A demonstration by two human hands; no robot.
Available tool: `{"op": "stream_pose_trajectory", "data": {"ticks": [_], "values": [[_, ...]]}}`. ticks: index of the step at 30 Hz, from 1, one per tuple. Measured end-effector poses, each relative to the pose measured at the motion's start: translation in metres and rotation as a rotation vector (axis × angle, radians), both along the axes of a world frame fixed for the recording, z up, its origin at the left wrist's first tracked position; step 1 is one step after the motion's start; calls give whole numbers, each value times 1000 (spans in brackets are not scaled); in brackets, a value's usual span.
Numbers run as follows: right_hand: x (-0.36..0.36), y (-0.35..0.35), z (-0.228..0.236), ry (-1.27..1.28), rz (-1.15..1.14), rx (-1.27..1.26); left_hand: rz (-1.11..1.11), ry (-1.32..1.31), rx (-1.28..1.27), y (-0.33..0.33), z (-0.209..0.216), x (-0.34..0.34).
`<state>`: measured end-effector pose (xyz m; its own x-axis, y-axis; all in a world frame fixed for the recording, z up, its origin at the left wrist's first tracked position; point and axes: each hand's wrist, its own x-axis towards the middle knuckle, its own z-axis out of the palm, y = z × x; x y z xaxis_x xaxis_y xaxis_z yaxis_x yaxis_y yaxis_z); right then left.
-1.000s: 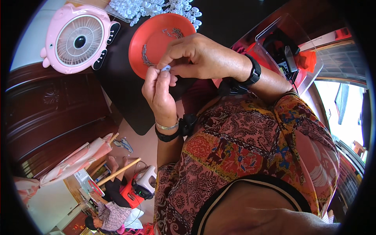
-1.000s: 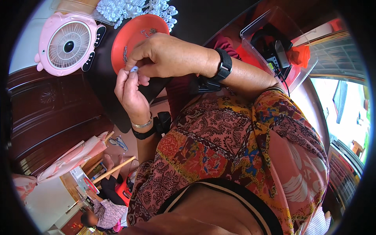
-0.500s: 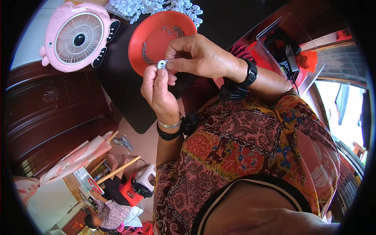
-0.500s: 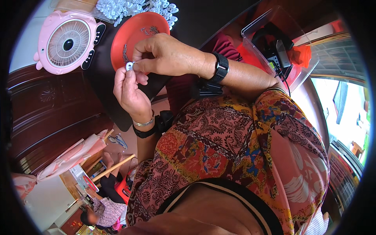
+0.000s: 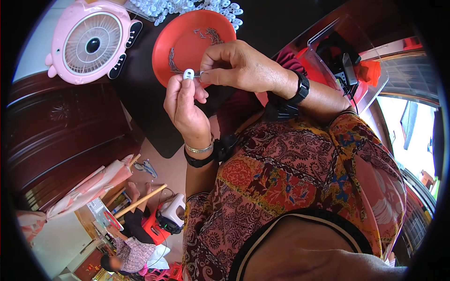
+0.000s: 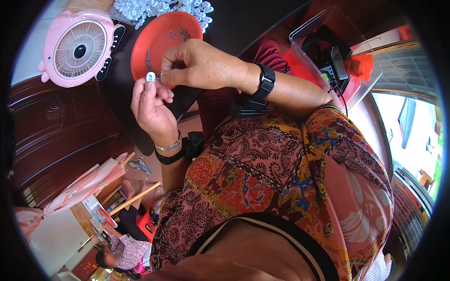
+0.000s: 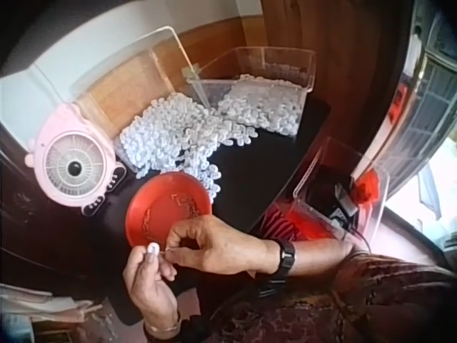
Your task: Assembling small white plastic components by manually joining two pieces together.
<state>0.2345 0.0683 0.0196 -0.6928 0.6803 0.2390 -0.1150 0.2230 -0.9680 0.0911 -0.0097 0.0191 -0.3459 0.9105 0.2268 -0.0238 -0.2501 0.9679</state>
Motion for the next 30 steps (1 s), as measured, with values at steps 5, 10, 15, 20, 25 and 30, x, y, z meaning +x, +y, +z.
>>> {"op": "stream_pose_trajectory", "data": {"ticks": [5, 10, 15, 20, 25, 30], "values": [[-1, -1, -1, -3, -32, 0, -19, 23, 0, 0, -2, -1], [0, -1, 0, -26, -51, 30, -11, 37, -2, 0, -4, -1], [0, -3, 0, -18, -62, 36, 73, 151, 5, -1, -3, 5], [0, -4, 0, -29, -56, 24, 123, 230, 17, 0, -3, 7], [-1, -4, -4, 10, -52, -15, 5, -57, -43, 1, -2, 7], [-1, -5, -5, 15, -61, -6, -12, 27, -53, 0, -4, 3]]}}
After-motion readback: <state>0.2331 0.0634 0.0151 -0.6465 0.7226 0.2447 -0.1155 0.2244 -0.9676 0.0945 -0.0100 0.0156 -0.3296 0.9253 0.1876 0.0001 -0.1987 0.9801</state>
